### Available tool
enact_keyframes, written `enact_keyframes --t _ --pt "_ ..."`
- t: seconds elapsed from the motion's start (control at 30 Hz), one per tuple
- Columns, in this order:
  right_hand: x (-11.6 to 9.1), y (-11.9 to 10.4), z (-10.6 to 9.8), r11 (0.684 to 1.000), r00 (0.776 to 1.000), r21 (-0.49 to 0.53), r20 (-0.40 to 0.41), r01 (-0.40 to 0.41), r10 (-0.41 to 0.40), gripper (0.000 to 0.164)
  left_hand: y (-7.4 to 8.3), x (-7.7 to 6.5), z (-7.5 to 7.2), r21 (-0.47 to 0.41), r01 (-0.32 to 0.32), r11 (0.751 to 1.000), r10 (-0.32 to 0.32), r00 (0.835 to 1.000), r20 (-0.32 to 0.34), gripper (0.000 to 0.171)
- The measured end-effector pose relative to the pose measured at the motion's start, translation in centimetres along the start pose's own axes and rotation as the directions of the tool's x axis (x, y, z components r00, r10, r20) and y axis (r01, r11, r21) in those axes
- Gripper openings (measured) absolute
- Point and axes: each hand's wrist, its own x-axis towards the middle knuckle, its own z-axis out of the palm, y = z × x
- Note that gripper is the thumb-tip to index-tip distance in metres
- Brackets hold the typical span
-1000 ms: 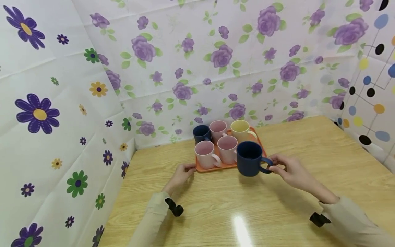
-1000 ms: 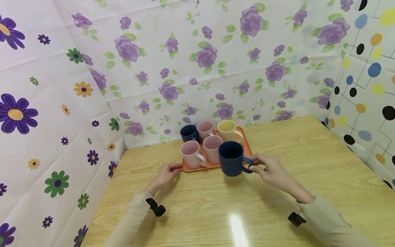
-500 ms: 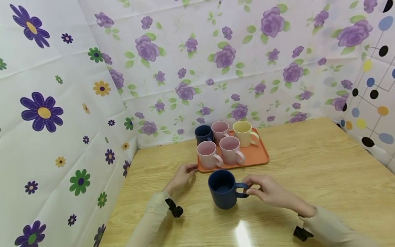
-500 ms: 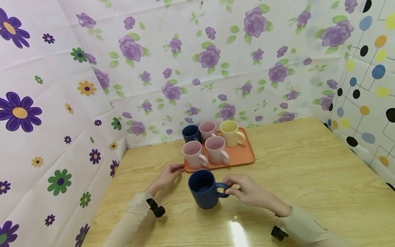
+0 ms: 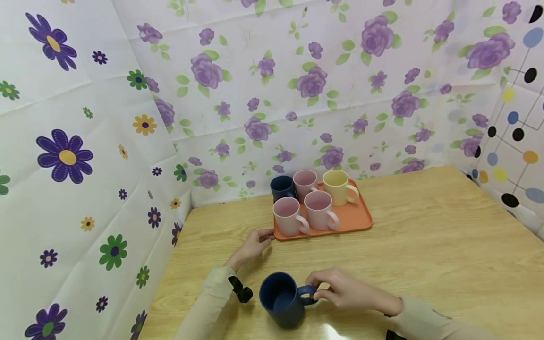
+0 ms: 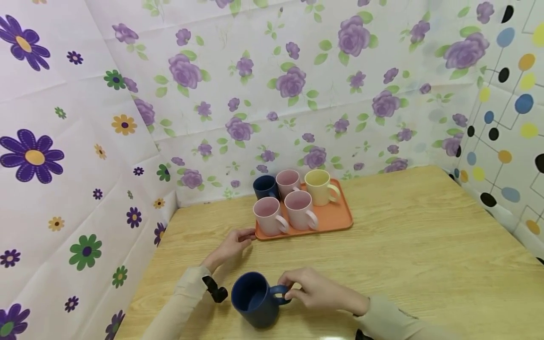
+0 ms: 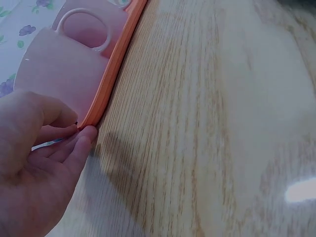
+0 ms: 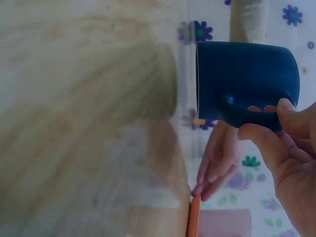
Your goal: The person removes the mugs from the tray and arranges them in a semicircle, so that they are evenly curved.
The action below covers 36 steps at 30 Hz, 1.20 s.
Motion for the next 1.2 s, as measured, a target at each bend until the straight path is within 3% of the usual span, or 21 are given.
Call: enact_keyframes --t 0.2,0.47,0.77,0.87,1.03,1.2 --pt "0.7 -0.6 1.8 1.000 0.998 0.003 0.057 0.009 -0.009 0.014 0.7 -0.4 0.2 0.017 0.007 1.000 -0.007 1.000 0.003 0.041" --pt "1.7 -0.4 3.1 0.988 0.985 0.108 0.147 -0.110 0.094 0.014 1.0 -0.5 0.1 0.040 0.018 0.999 -0.019 1.000 0.017 0.043" --pt "2.8 -0.1 3.8 0.976 0.973 0.150 0.192 -0.156 0.126 0.012 0.6 -0.4 0.2 0.053 -0.008 0.999 0.005 0.999 0.042 0.044" --pt "2.9 0.0 3.6 0.947 0.950 0.216 0.256 -0.236 0.178 0.012 0.5 -0.4 0.3 0.051 0.001 0.999 -0.003 0.999 0.035 0.044" --pt "3.3 0.2 2.4 0.859 0.896 0.349 0.377 -0.374 0.237 0.027 0.5 -0.5 0.4 0.036 0.036 0.999 -0.036 0.999 0.005 0.044" --pt "3.0 1.0 0.6 0.834 0.886 0.356 0.359 -0.421 0.293 0.036 0.5 -0.6 0.4 0.033 0.035 0.999 -0.035 0.999 -0.001 0.044"
